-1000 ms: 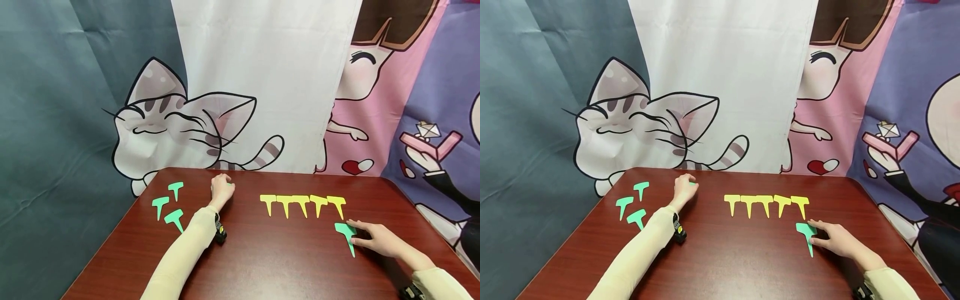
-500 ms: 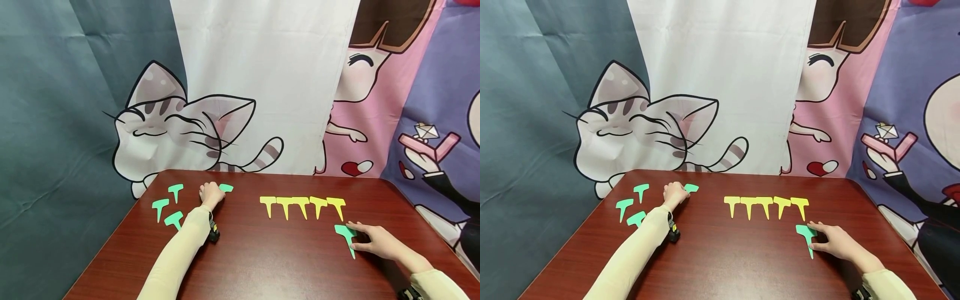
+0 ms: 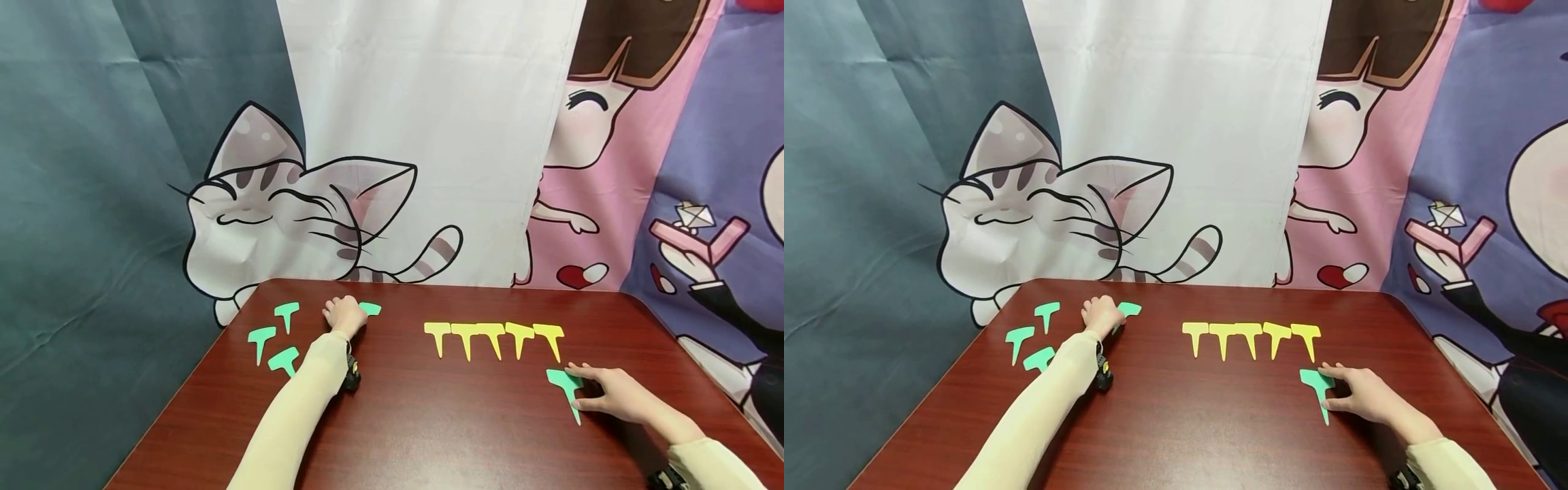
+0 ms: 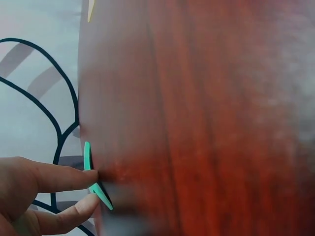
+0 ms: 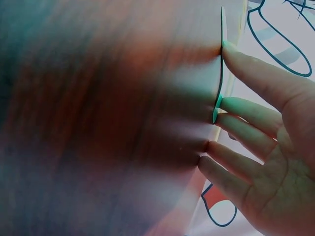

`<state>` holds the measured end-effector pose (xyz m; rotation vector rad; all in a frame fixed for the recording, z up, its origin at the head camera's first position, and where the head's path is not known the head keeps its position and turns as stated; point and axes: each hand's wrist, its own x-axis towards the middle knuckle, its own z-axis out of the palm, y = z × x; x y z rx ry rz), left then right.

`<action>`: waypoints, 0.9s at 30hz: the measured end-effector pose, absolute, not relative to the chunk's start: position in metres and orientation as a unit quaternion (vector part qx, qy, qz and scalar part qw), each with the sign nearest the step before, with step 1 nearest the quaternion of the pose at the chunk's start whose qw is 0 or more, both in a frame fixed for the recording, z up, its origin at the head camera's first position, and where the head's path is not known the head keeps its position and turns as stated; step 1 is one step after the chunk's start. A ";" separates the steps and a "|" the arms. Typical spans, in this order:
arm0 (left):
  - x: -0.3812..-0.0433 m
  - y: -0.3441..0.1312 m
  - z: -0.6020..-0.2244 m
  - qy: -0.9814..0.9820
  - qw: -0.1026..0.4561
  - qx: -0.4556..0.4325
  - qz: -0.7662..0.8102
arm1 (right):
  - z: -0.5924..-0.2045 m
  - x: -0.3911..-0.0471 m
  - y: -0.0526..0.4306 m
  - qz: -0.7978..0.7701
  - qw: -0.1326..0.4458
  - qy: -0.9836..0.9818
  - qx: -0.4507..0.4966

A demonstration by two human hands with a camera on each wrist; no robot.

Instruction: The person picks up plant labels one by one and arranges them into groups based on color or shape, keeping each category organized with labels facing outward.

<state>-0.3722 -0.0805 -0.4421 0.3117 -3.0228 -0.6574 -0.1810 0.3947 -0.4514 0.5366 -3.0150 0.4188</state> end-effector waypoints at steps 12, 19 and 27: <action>-0.380 -0.092 -0.441 -0.958 -0.016 0.111 -0.263 | -0.448 -0.184 0.396 0.134 0.020 -0.976 0.170; -0.382 -0.096 -0.445 -0.958 -0.015 0.090 -0.273 | -0.447 -0.183 0.397 0.136 0.007 -0.978 0.158; -0.381 -0.098 -0.448 -0.957 -0.018 0.084 -0.277 | -0.448 -0.184 0.396 0.139 0.003 -0.977 0.162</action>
